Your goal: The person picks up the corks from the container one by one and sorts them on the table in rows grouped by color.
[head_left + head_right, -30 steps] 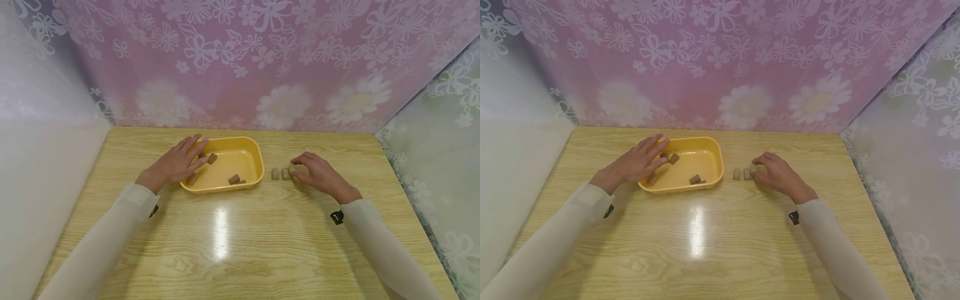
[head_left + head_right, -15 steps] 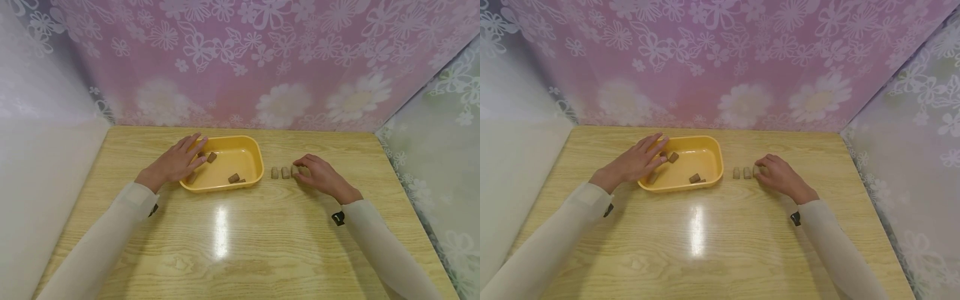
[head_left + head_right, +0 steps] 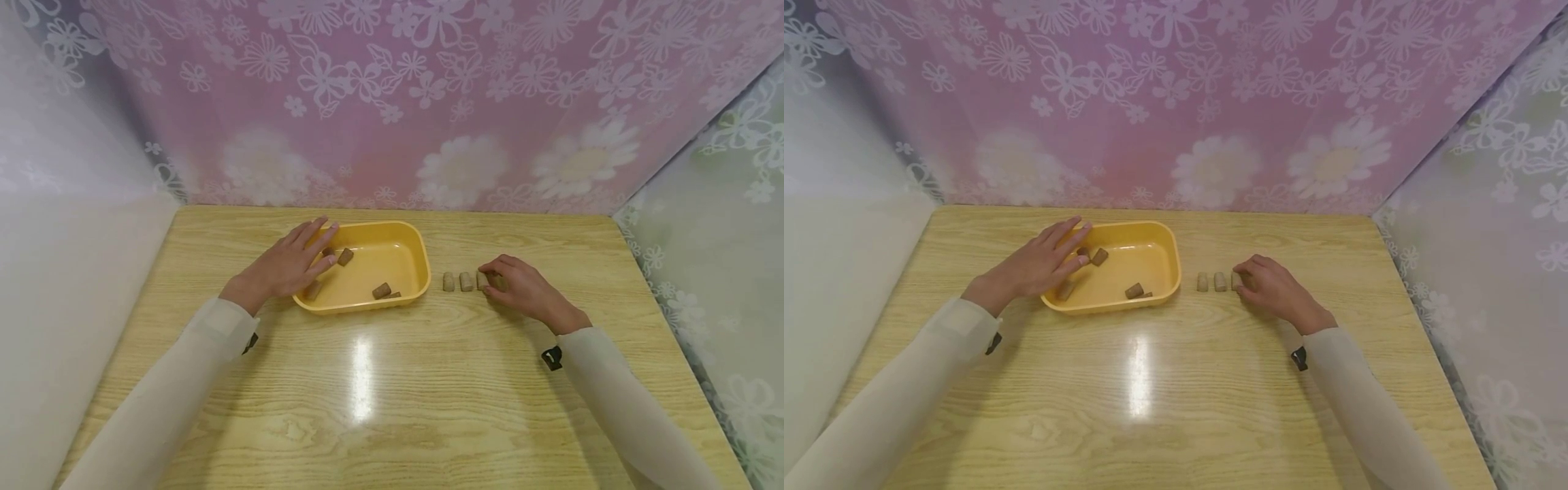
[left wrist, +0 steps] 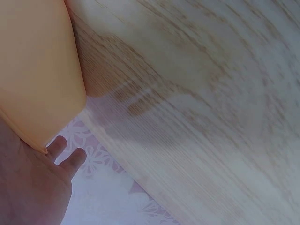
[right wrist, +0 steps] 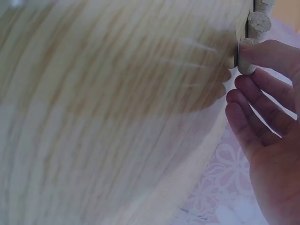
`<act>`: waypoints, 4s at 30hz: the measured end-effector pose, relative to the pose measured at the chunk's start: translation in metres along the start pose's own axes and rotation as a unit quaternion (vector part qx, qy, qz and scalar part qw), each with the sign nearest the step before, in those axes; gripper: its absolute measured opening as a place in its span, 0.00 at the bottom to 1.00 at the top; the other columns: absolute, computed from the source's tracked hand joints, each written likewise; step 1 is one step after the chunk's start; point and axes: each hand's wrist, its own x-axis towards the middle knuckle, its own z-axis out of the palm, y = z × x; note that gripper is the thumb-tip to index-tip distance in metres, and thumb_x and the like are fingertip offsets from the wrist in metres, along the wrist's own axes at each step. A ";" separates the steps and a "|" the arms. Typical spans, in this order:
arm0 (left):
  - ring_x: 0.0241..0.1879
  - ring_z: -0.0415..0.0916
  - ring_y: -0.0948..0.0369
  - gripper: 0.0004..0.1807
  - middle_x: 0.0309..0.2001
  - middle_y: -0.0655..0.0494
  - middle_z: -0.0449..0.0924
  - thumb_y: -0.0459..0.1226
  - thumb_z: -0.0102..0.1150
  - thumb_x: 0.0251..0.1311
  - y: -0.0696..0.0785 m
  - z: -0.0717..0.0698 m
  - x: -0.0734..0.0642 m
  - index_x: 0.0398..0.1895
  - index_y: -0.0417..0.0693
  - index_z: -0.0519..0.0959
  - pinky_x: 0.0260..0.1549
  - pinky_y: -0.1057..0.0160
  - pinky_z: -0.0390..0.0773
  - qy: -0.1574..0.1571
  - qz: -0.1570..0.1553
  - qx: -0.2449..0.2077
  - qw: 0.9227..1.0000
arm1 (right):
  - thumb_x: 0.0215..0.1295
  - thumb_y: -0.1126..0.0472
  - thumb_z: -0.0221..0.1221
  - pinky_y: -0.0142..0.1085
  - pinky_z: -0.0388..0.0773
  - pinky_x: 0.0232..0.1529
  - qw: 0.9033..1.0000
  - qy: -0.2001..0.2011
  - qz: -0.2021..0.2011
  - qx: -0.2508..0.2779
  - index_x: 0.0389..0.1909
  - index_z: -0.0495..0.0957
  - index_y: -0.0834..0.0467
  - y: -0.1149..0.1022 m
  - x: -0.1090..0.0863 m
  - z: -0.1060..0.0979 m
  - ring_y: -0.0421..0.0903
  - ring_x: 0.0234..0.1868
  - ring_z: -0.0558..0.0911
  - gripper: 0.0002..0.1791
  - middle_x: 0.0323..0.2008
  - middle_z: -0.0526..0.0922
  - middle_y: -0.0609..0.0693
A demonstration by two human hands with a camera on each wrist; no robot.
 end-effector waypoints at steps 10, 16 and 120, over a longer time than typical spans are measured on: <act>0.89 0.37 0.39 0.41 0.91 0.47 0.31 0.62 0.31 0.88 0.001 0.000 0.000 0.92 0.60 0.37 0.85 0.32 0.48 0.001 0.006 0.000 1.000 | 0.75 0.61 0.69 0.61 0.82 0.62 1.000 -0.001 0.000 -0.001 0.67 0.80 0.66 0.001 -0.002 0.002 0.60 0.58 0.83 0.24 0.58 0.84 0.61; 0.89 0.36 0.39 0.42 0.91 0.48 0.29 0.64 0.27 0.87 -0.001 0.002 -0.001 0.92 0.59 0.36 0.85 0.32 0.47 -0.006 0.007 0.004 1.000 | 0.76 0.61 0.69 0.61 0.81 0.63 1.000 -0.001 0.000 0.004 0.68 0.80 0.65 0.000 -0.003 0.003 0.61 0.60 0.83 0.24 0.59 0.83 0.60; 0.91 0.31 0.46 0.38 0.92 0.55 0.30 0.65 0.20 0.86 -0.022 -0.011 -0.002 0.92 0.69 0.33 0.86 0.34 0.40 -0.024 -0.008 -0.001 1.000 | 0.78 0.49 0.66 0.52 0.78 0.72 0.985 0.000 -0.158 0.073 0.69 0.83 0.59 -0.172 0.108 0.015 0.54 0.67 0.80 0.26 0.63 0.84 0.53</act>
